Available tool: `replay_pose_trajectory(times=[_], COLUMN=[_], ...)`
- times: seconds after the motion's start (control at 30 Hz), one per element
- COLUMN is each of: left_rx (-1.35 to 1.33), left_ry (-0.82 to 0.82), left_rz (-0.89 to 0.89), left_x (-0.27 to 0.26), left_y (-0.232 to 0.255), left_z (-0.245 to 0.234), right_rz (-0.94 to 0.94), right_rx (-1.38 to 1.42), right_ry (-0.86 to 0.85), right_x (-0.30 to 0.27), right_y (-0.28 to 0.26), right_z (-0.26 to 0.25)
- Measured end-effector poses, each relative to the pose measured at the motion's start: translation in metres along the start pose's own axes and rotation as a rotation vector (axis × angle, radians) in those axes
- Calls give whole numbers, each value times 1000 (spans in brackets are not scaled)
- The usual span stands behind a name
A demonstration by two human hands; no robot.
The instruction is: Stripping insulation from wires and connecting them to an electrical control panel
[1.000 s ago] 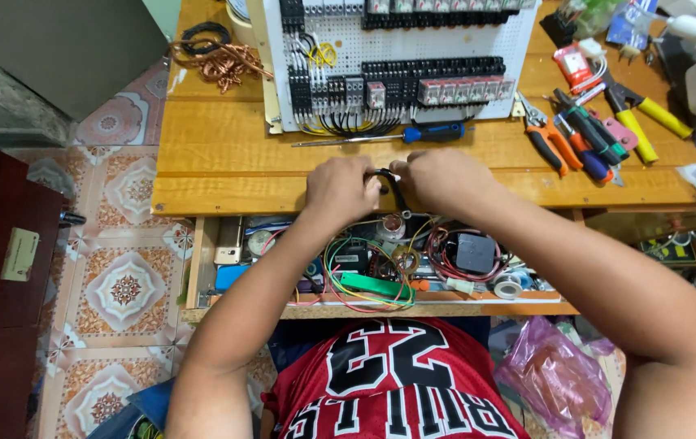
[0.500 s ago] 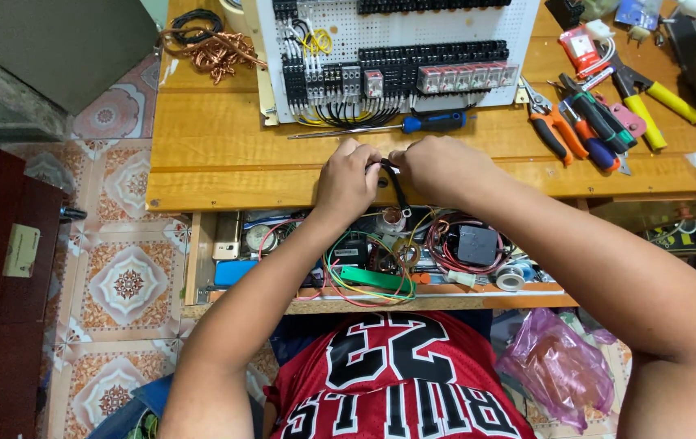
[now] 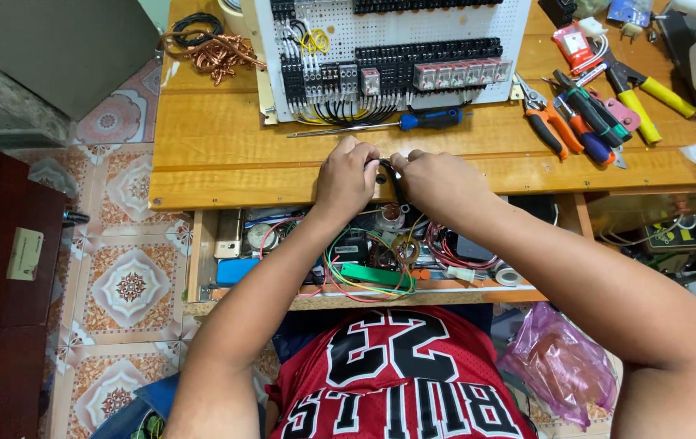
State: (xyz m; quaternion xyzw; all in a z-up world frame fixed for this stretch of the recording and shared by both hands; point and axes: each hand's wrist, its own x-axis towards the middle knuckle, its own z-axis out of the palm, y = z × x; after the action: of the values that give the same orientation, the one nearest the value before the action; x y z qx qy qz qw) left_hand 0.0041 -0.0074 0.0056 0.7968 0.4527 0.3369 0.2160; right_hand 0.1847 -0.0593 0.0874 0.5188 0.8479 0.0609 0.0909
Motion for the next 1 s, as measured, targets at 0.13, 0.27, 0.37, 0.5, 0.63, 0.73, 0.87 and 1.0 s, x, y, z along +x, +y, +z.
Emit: replay_pose_trajectory(times=[0.13, 0.27, 0.37, 0.5, 0.63, 0.73, 0.87, 1.0], left_rx=[-2, 17, 21, 6, 18, 30, 54, 49], left_ry=[10, 16, 30, 24, 28, 41, 50, 45], left_rz=[16, 40, 71, 93, 93, 89, 110, 109], left_x=[0, 0, 0, 0, 0, -1, 1, 0], left_y=[2, -2, 0, 5, 3, -2, -8, -1], left_z=[-2, 3, 1, -4, -1, 3, 11, 5], right_rz=[31, 75, 95, 103, 105, 105, 154, 158], right_rx=[71, 98, 85, 33, 22, 13, 103, 140], right_ry=[5, -4, -7, -1, -25, -26, -53, -43], right_x=[-4, -7, -7, -7, -10, -13, -13, -12], right_y=[-3, -7, -12, -12, -14, -19, -20, -15], right_z=[-4, 1, -4, 13, 7, 9, 11, 11])
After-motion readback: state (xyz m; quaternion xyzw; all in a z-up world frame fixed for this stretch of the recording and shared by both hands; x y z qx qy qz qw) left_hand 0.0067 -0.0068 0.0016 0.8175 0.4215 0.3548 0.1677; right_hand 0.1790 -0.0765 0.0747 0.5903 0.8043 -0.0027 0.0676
